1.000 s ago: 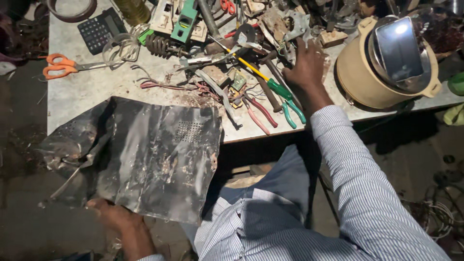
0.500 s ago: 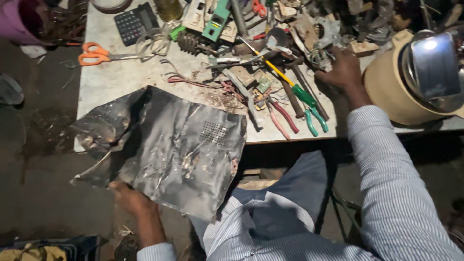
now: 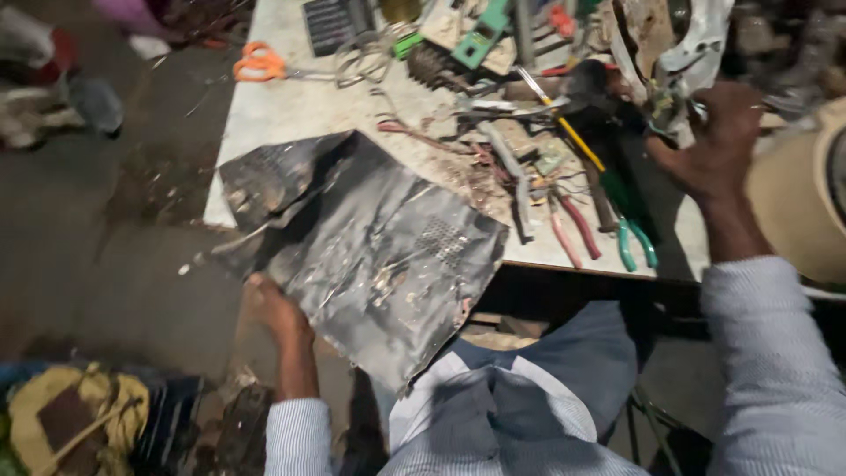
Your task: The person disassembles a damaged electronic device on a cluttered workbench. They use a screwdriver to pry open the casing, remove internal components and wires, and set the parts aside.
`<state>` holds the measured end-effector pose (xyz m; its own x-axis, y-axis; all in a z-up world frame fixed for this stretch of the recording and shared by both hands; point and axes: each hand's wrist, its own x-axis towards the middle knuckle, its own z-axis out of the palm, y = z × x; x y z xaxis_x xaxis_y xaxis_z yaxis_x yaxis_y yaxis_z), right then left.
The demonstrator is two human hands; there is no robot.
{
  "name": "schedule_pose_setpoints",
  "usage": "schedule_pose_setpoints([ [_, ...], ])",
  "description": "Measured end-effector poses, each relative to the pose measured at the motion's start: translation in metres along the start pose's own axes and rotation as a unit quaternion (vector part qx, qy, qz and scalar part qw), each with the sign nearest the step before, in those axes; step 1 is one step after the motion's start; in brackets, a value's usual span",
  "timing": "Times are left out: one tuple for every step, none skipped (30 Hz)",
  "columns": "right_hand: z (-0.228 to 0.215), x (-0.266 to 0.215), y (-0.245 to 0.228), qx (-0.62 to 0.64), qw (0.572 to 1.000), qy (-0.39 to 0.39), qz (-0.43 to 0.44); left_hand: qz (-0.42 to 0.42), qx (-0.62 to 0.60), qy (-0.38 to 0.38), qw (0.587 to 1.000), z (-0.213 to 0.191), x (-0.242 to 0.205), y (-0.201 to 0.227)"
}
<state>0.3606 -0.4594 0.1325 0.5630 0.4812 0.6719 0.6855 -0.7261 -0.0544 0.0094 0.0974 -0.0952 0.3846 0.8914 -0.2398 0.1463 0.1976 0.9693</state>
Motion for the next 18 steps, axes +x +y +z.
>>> schedule_pose_setpoints([
  [-0.012,0.015,-0.019,0.037,0.999,0.004,-0.033,0.003,0.011,-0.008,1.0,0.004,0.003,-0.001],
  [-0.022,0.028,-0.041,0.088,0.995,-0.004,-0.054,-0.005,0.032,0.008,0.999,0.008,0.004,0.001],
  [-0.03,0.042,-0.064,0.14,0.987,-0.014,-0.075,-0.014,0.052,0.024,0.998,0.009,0.004,0.004],
  [-0.037,0.053,-0.089,0.206,0.974,-0.035,-0.084,-0.024,0.072,0.04,0.996,0.01,0.003,0.008],
  [-0.041,0.064,-0.113,0.272,0.956,-0.056,-0.094,-0.023,0.039,0.028,0.999,0.012,0.001,0.016],
  [-0.042,0.074,-0.138,0.302,0.941,-0.067,-0.135,-0.022,0.007,0.017,1.0,0.012,-0.003,0.024],
  [-0.043,0.08,-0.16,0.329,0.925,-0.077,-0.172,-0.021,-0.025,0.001,0.999,0.015,-0.009,0.031],
  [-0.041,0.084,-0.181,0.355,0.907,-0.086,-0.21,-0.039,-0.073,-0.025,0.996,0.016,-0.015,0.038],
  [-0.037,0.085,-0.201,0.353,0.901,-0.116,-0.222,-0.056,-0.122,-0.052,0.99,0.016,-0.019,0.043],
  [-0.031,0.085,-0.22,0.351,0.895,-0.145,-0.235,-0.072,-0.171,-0.078,0.979,0.014,-0.023,0.046],
  [-0.023,0.08,-0.238,0.352,0.887,-0.161,-0.252,-0.103,-0.154,-0.05,0.981,0.011,-0.028,0.047],
  [-0.013,0.076,-0.253,0.352,0.879,-0.177,-0.269,-0.135,-0.136,-0.023,0.981,0.008,-0.032,0.046],
  [0.0,0.073,-0.267,0.362,0.869,-0.185,-0.282,-0.166,-0.119,0.002,0.979,0.006,-0.034,0.044],
  [0.011,0.071,-0.277,0.372,0.859,-0.194,-0.294,-0.166,-0.175,-0.018,0.97,0.003,-0.036,0.041],
  [0.021,0.068,-0.283,0.36,0.854,-0.227,-0.299,-0.166,-0.231,-0.038,0.958,0.0,-0.039,0.037],
  [0.032,0.067,-0.287,0.348,0.849,-0.259,-0.303,-0.164,-0.286,-0.057,0.942,-0.003,-0.041,0.034],
  [0.041,0.065,-0.29,0.335,0.842,-0.291,-0.308,-0.163,-0.339,-0.076,0.923,-0.007,-0.044,0.03],
  [0.051,0.065,-0.291,0.33,0.835,-0.29,-0.331,-0.159,-0.391,-0.094,0.901,-0.011,-0.048,0.027],
])
